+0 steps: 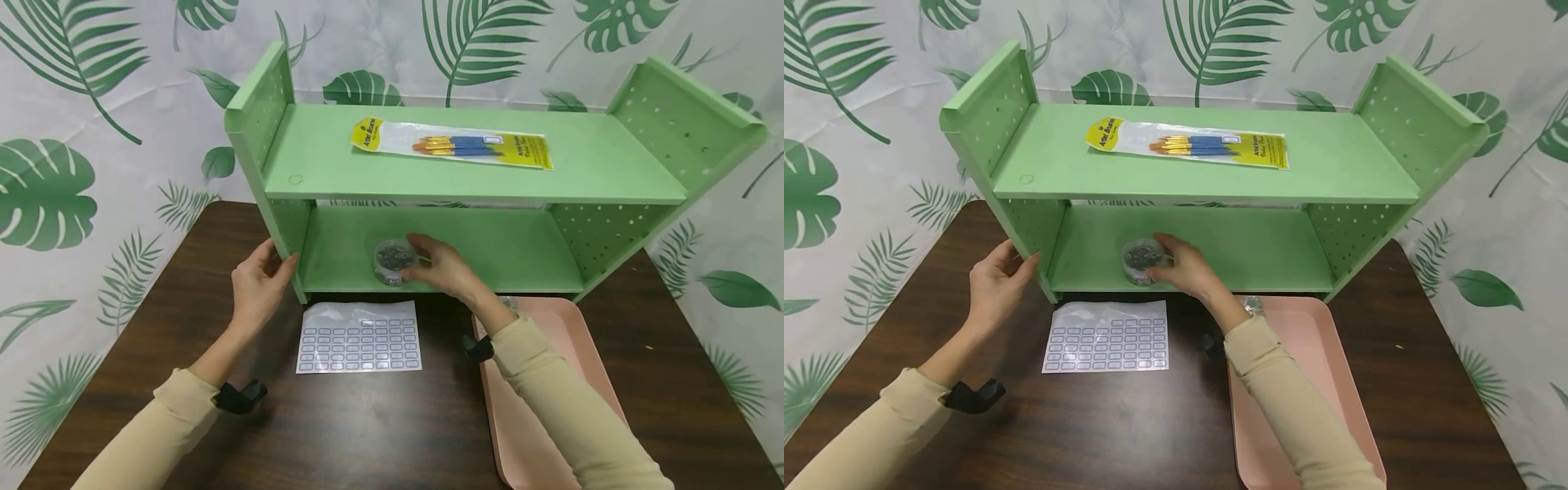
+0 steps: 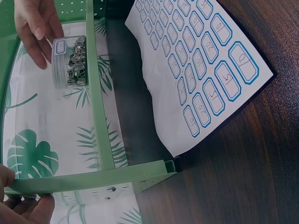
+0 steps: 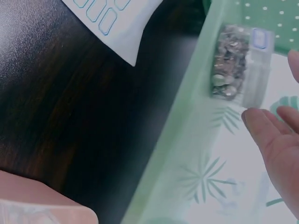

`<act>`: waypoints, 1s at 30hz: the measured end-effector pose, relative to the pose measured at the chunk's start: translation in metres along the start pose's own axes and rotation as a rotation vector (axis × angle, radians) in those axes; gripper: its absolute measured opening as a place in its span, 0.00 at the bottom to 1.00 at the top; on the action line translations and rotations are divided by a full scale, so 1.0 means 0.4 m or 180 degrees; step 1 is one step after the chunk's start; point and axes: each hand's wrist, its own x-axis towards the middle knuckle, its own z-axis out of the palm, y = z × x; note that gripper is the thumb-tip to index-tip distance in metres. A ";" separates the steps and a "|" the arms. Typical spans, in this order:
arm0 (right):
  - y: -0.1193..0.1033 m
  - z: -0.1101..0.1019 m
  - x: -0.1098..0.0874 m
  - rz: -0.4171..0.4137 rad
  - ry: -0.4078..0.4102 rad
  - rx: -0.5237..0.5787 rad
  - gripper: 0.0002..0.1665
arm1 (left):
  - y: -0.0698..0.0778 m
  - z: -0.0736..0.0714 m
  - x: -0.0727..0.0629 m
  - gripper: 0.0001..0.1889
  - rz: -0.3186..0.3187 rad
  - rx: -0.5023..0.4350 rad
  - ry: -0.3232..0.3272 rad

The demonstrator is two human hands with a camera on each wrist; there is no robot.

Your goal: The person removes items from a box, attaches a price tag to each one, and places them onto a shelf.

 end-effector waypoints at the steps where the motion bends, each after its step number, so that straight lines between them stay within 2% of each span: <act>1: -0.005 -0.003 -0.006 -0.0037 0.0038 -0.0002 0.42 | -0.013 0.000 0.000 0.18 0.0008 -0.0011 0.0006; 3: -0.015 -0.010 -0.020 -0.0134 0.0135 0.0003 0.40 | -0.026 -0.001 0.000 0.18 0.0002 -0.0033 0.0006; 9: -0.039 -0.058 -0.087 -0.0341 0.0394 0.0042 0.35 | -0.029 0.000 0.000 0.19 0.0040 -0.0100 0.0028; 10: -0.039 -0.069 -0.102 -0.0340 0.0421 0.0049 0.35 | -0.041 0.002 0.001 0.19 0.0087 -0.0254 0.0041; 14: -0.030 -0.115 -0.168 -0.0266 0.0576 0.0019 0.32 | -0.043 0.005 0.003 0.19 0.0135 -0.0234 0.0042; 16: -0.020 -0.138 -0.200 -0.0229 0.0694 -0.0009 0.31 | -0.041 0.004 0.004 0.19 0.0121 -0.0195 0.0025; 17: -0.014 -0.149 -0.215 -0.0214 0.0766 -0.0044 0.30 | -0.028 0.002 0.003 0.18 0.0077 -0.0024 0.0008; 19: -0.001 -0.171 -0.243 -0.0213 0.0920 -0.0140 0.29 | -0.024 0.001 0.003 0.18 0.0041 0.0009 -0.0001; 25: 0.053 -0.226 -0.323 -0.0157 0.1379 -0.0502 0.27 | -0.019 0.002 0.004 0.19 -0.0057 -0.0028 0.0012; 30: 0.108 -0.251 -0.376 0.0057 0.1581 -0.0742 0.26 | -0.016 0.005 0.005 0.19 -0.0121 -0.0028 0.0014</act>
